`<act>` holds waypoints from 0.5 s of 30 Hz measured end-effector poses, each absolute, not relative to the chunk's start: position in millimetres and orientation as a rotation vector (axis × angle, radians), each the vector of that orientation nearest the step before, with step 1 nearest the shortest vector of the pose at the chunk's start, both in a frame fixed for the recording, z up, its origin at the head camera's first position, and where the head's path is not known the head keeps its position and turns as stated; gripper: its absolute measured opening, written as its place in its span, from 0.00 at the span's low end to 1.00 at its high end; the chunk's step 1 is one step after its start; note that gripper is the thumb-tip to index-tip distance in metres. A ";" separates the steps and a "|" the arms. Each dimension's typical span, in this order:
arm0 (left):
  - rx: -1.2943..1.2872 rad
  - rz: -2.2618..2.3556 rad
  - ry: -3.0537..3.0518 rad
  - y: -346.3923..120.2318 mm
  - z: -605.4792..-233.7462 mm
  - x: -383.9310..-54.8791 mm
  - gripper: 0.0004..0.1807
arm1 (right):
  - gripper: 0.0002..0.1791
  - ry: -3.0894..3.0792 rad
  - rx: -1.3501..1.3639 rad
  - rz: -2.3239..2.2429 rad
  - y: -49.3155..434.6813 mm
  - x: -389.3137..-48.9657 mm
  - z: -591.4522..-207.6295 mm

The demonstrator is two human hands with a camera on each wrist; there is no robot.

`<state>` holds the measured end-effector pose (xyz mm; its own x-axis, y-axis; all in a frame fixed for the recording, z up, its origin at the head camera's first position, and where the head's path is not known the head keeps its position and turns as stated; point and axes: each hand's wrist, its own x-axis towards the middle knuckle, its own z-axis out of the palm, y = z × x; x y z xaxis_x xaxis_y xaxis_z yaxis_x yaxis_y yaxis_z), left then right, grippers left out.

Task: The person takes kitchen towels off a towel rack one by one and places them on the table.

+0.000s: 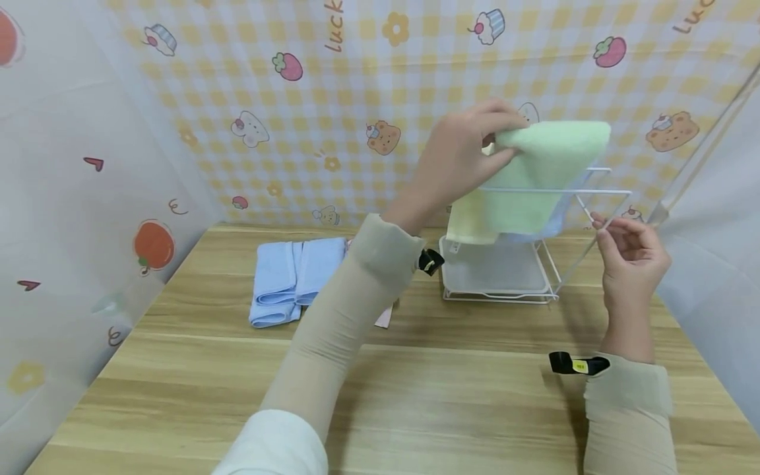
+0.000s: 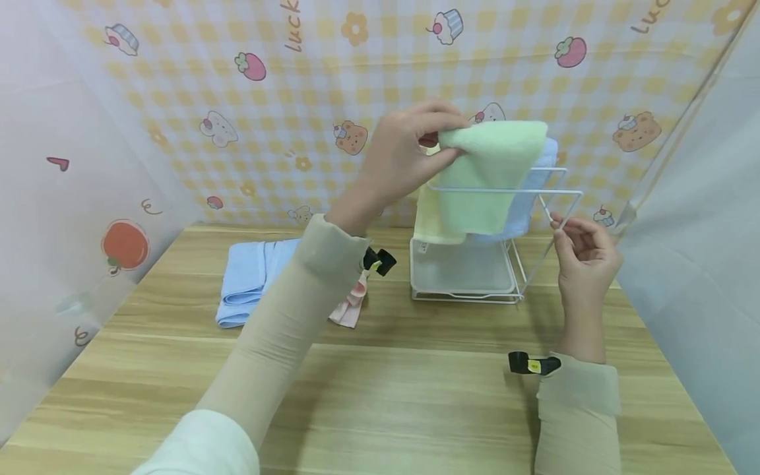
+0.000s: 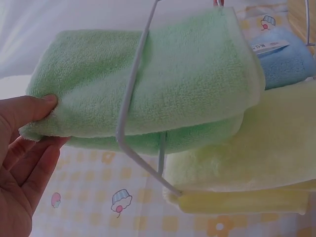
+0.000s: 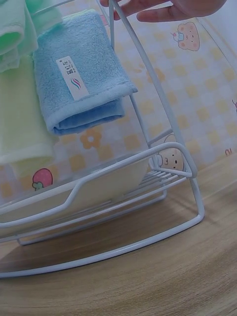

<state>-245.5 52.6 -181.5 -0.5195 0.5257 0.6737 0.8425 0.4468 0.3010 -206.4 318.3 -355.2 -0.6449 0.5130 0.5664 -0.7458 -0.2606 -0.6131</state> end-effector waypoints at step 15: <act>-1.148 -0.911 -2.085 22.4 -167.8 -231.9 0.12 | 0.10 -1.158 0.335 1.983 317.8 -206.8 -355.5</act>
